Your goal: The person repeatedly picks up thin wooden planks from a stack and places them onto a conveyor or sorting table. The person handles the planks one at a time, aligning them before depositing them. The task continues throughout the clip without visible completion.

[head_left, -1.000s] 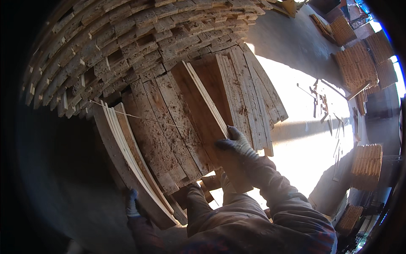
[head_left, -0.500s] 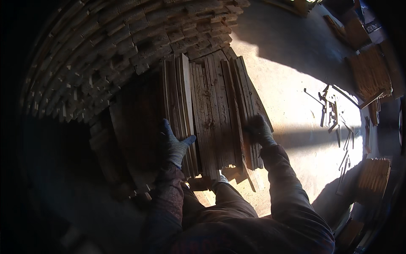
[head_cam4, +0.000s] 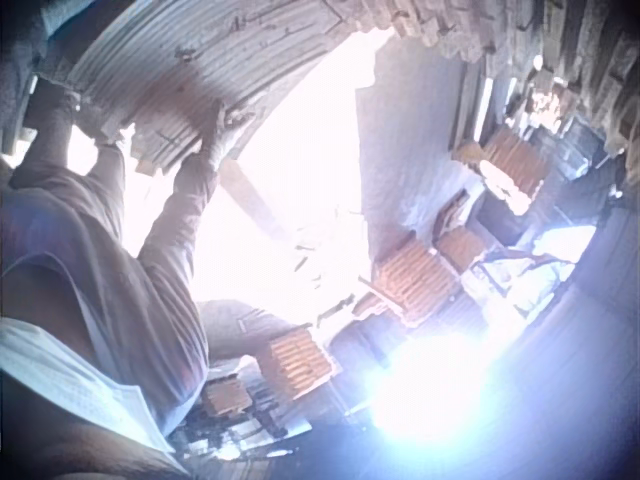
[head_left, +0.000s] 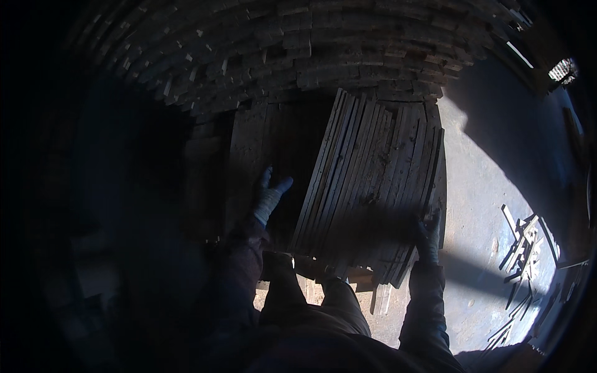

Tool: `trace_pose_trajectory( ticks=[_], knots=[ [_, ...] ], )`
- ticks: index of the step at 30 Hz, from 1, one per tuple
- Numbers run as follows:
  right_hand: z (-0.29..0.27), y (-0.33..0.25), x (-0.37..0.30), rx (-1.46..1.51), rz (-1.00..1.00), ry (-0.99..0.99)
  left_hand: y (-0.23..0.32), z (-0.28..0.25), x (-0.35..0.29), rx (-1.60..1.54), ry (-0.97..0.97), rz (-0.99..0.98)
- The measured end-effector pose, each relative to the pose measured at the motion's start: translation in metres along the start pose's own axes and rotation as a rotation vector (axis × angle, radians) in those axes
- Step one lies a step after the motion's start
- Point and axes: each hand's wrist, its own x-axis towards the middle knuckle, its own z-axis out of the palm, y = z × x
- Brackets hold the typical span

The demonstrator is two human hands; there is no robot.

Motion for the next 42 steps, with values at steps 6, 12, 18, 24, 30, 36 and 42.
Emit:
trace_pose_trajectory(
  ticks=[6, 12, 18, 24, 30, 36, 42],
  knots=[
    [-0.007, -0.01, -0.027, -0.083, -0.024, 0.116, -0.165, -0.135, 0.075, -0.286, 0.274, -0.131],
    [0.043, -0.038, -0.061, -0.227, -0.188, 0.146, -0.196, -0.156, 0.083, -0.593, -0.015, 0.124],
    [0.109, -0.07, -0.088, -0.11, -0.115, 0.173, -0.114, -0.123, 0.065, -0.074, -0.092, -0.009],
    [0.096, -0.06, -0.104, -0.12, -0.106, 0.263, -0.152, -0.158, 0.026, -0.454, -0.433, -0.204],
    [0.035, -0.004, -0.059, -0.167, -0.013, 0.416, -0.064, -0.106, -0.038, -0.571, -0.3, 0.14],
    [0.014, 0.016, -0.006, -0.335, 0.231, 0.248, -0.012, 0.011, -0.009, 0.264, 0.001, 0.233],
    [0.008, 0.041, 0.009, 0.01, 0.109, 0.423, -0.04, 0.031, 0.006, -0.175, -0.258, -0.005]
  ],
)
